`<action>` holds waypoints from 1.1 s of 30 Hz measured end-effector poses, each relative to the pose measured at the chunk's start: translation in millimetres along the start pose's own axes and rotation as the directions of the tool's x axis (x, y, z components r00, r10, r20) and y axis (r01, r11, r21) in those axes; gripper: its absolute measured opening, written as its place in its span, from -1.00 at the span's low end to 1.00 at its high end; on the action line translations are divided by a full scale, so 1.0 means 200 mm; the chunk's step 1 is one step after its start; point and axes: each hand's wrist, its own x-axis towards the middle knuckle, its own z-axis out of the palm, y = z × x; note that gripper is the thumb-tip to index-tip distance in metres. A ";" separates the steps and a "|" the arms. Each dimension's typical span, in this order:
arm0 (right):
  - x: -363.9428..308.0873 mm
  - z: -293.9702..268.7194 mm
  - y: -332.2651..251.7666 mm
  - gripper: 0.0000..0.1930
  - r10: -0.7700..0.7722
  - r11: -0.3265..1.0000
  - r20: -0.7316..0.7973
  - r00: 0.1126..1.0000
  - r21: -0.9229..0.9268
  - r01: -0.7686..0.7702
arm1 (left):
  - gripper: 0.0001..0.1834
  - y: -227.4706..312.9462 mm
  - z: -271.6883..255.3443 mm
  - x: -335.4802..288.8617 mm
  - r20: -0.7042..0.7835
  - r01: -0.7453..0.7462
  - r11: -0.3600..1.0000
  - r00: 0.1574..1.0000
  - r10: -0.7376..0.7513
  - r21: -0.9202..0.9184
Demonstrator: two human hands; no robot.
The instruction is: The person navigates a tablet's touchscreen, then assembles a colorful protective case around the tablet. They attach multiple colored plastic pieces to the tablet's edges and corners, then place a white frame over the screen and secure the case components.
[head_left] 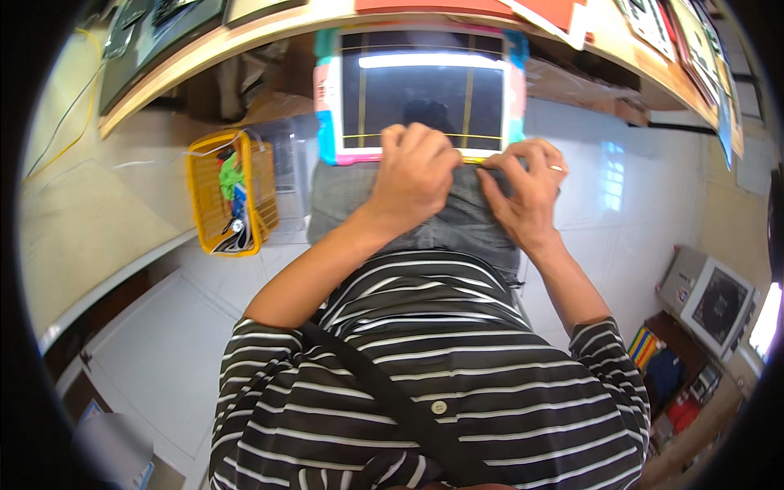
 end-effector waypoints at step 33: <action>0.07 -0.04 -0.04 -0.61 -0.118 0.986 0.053 0.992 0.122 0.111 | -0.77 -0.05 0.01 -0.02 -0.098 -0.144 0.990 0.985 0.143 0.002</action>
